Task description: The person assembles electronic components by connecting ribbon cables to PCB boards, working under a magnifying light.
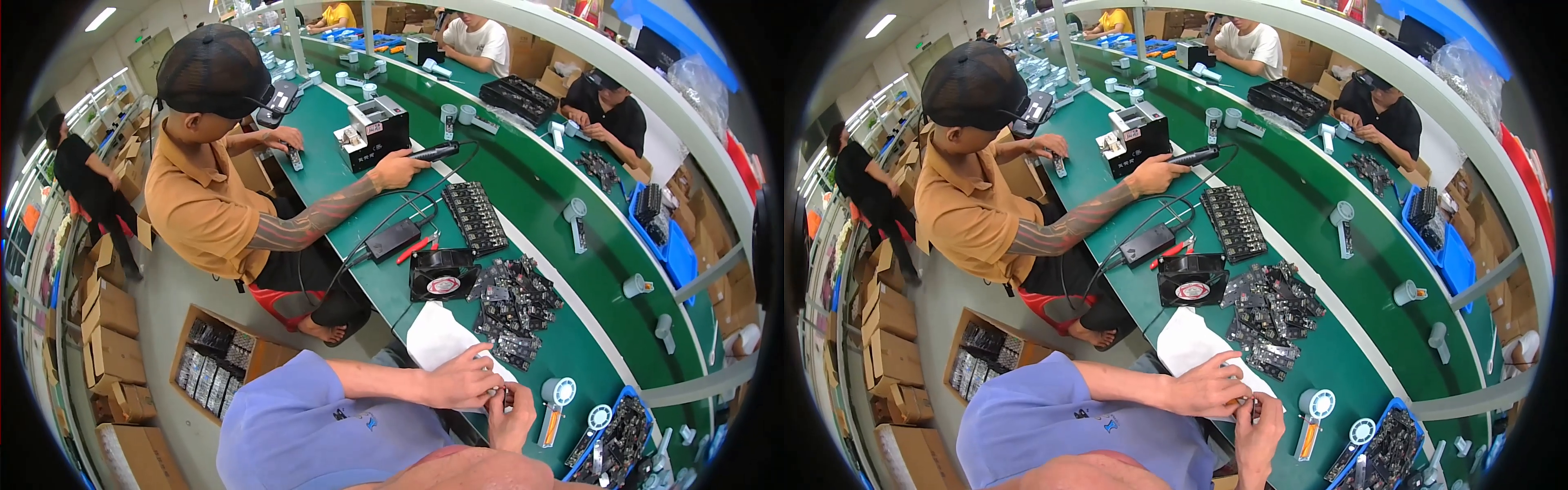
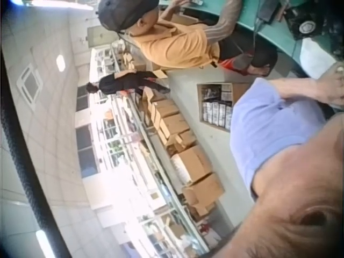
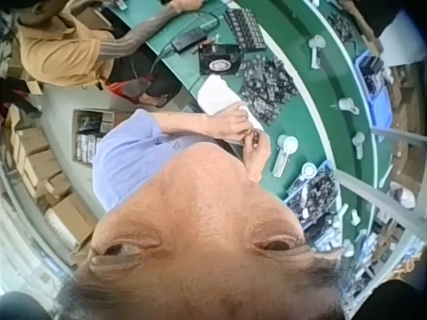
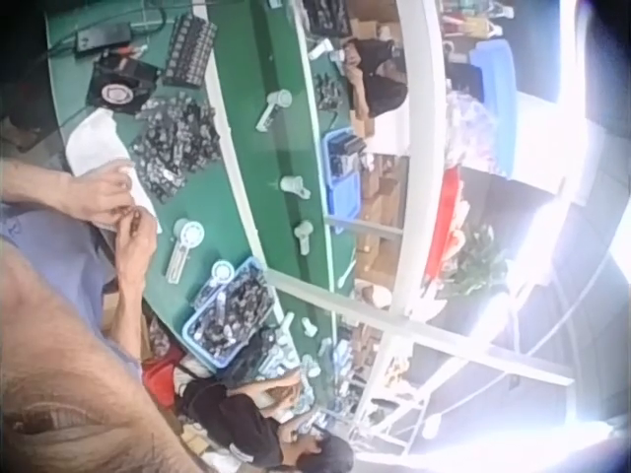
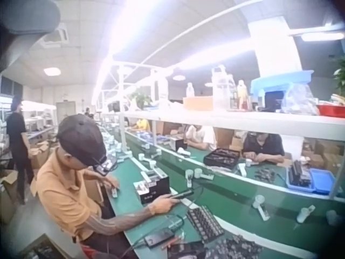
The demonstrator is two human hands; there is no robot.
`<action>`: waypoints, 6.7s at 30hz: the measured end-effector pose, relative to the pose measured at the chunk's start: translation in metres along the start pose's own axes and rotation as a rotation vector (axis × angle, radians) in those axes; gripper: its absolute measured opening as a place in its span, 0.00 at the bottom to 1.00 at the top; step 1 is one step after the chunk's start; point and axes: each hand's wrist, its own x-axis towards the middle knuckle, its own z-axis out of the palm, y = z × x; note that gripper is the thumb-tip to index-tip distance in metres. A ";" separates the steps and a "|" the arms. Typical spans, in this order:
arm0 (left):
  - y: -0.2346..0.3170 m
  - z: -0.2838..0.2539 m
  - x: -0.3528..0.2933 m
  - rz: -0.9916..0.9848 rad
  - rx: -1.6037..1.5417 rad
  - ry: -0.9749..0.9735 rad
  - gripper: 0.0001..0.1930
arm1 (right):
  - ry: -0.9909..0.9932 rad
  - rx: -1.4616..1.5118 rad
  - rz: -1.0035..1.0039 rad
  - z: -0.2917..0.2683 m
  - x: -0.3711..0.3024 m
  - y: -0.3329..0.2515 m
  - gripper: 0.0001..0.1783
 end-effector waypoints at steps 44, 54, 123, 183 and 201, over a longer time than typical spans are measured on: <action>-0.004 -0.003 -0.009 -0.038 -0.026 0.045 0.11 | 0.143 0.452 0.244 0.019 -0.026 0.014 0.10; 0.008 0.000 -0.006 -0.132 -0.066 0.009 0.12 | 0.067 0.595 0.334 0.008 -0.027 0.012 0.10; 0.020 -0.019 -0.043 -0.145 -0.419 0.095 0.17 | -0.254 0.729 0.454 0.000 0.004 0.027 0.08; 0.021 -0.023 -0.059 -0.672 -1.330 0.103 0.11 | -0.634 0.816 0.217 -0.001 0.021 0.022 0.11; 0.034 -0.011 -0.055 -0.704 -1.313 0.330 0.14 | -0.224 0.642 0.448 -0.009 -0.015 -0.001 0.23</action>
